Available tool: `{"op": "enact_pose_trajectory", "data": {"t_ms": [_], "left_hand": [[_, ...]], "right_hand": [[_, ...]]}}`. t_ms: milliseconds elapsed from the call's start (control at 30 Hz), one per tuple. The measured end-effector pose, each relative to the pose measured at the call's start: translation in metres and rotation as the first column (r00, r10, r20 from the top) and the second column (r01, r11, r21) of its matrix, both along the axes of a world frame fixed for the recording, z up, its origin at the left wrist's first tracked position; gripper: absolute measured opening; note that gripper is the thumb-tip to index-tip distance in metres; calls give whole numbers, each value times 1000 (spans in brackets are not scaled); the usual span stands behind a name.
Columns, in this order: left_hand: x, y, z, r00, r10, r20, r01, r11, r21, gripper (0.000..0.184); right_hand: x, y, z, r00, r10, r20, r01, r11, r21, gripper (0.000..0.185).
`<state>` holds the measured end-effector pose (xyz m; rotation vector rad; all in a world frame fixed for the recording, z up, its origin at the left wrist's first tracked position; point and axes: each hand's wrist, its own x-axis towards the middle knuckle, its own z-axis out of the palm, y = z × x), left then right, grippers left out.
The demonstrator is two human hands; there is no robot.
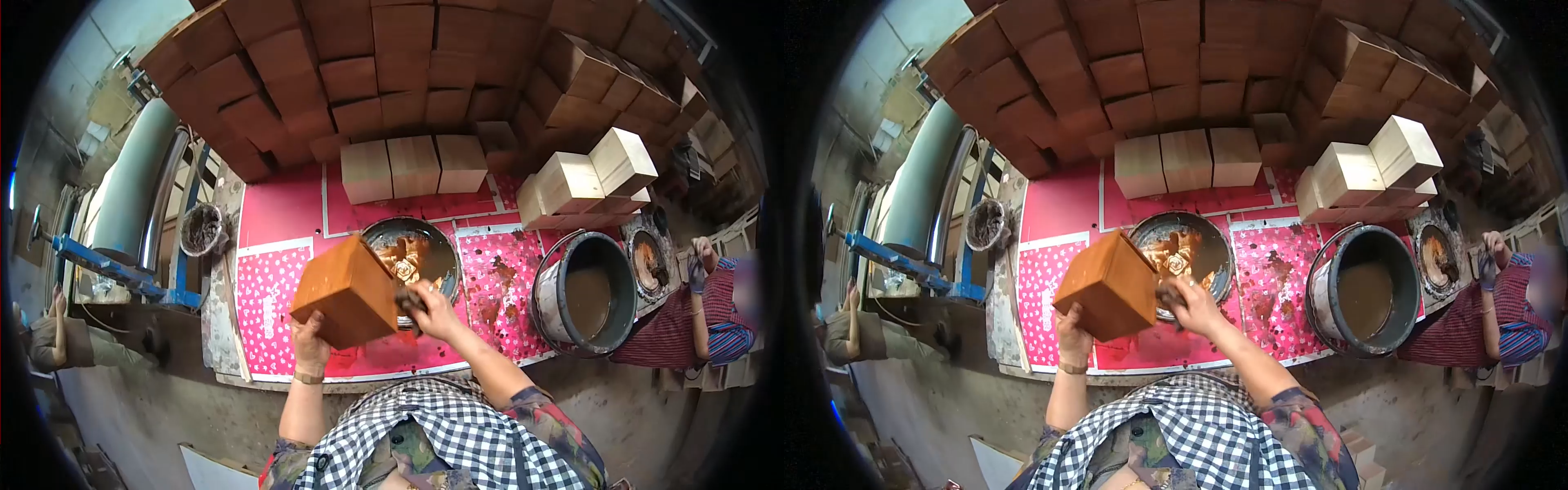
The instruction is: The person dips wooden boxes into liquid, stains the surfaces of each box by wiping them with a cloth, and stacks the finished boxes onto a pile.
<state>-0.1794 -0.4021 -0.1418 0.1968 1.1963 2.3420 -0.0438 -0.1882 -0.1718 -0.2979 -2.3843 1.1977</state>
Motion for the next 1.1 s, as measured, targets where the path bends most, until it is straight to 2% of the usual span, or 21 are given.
{"op": "enact_pose_trajectory", "data": {"t_ms": [33,67,100,133,167,200,233,267,333,467,567,667,700,733,800,833,867,900,933,1000,1100], "left_hand": [[-7,0,2,996,20,-88,-28,995,-94,38],[-16,3,5,983,31,-182,-65,981,-184,35],[-21,5,15,939,-69,-337,-101,882,-460,20],[-25,11,15,854,-207,-478,-147,784,-603,10],[-27,14,21,675,-486,-555,-265,543,-797,10],[-27,15,27,471,-745,-471,-437,267,-859,11],[-24,18,18,372,-810,-454,-475,254,-843,11],[-20,18,5,318,-873,-369,-483,185,-856,12],[-12,15,-23,233,-921,-313,-492,166,-855,11],[12,24,-59,444,-882,-160,-387,-28,-921,13],[23,12,-81,548,-836,-35,-272,-139,-952,26],[18,-13,-56,487,-851,-197,-175,126,-977,67],[7,-25,-42,388,-904,-180,-148,131,-980,81],[-6,-37,-25,273,-939,-211,-136,179,-974,79],[-44,-60,-13,-133,-969,-209,-226,235,-946,81],[-64,-71,-22,-278,-927,-250,-264,324,-909,74],[-82,-81,-39,-410,-867,-284,-284,417,-863,67],[-100,-88,-57,-436,-880,-191,-211,306,-928,35],[-109,-92,-65,-423,-867,-264,-179,366,-913,12],[-117,-91,-71,-538,-806,-246,-194,403,-894,6],[-113,-97,-79,-478,-804,-353,-188,486,-854,7]], "right_hand": [[16,4,0,955,225,191,-208,973,-102,34],[28,2,-3,938,255,234,-255,967,-33,34],[39,2,-15,945,206,253,-193,978,-77,33],[46,5,-29,948,158,277,-129,985,-118,31],[47,8,-34,959,67,274,5,967,-254,29],[48,12,-39,957,-23,289,137,914,-382,28],[48,16,-43,961,-110,253,226,840,-493,26],[47,22,-33,922,-240,304,293,945,-145,25],[42,29,-30,916,-246,317,254,967,15,29],[4,21,-27,942,-46,331,9,994,112,36],[-50,1,-16,954,103,281,-154,974,164,36],[-103,-27,-6,929,296,222,-343,914,217,38],[-114,-38,-3,902,361,235,-416,873,255,36],[-129,-47,1,875,418,244,-478,823,306,33],[-162,-59,-4,834,477,278,-551,732,401,34],[-167,-65,-10,812,499,303,-583,687,434,35],[-165,-69,-15,815,471,336,-577,710,404,34],[-166,-71,-20,813,450,369,-574,725,381,33],[-166,-74,-26,808,432,400,-571,738,358,33],[-140,-75,-30,815,414,406,-555,760,339,32],[-78,-92,-14,823,288,491,-444,864,238,34]]}}
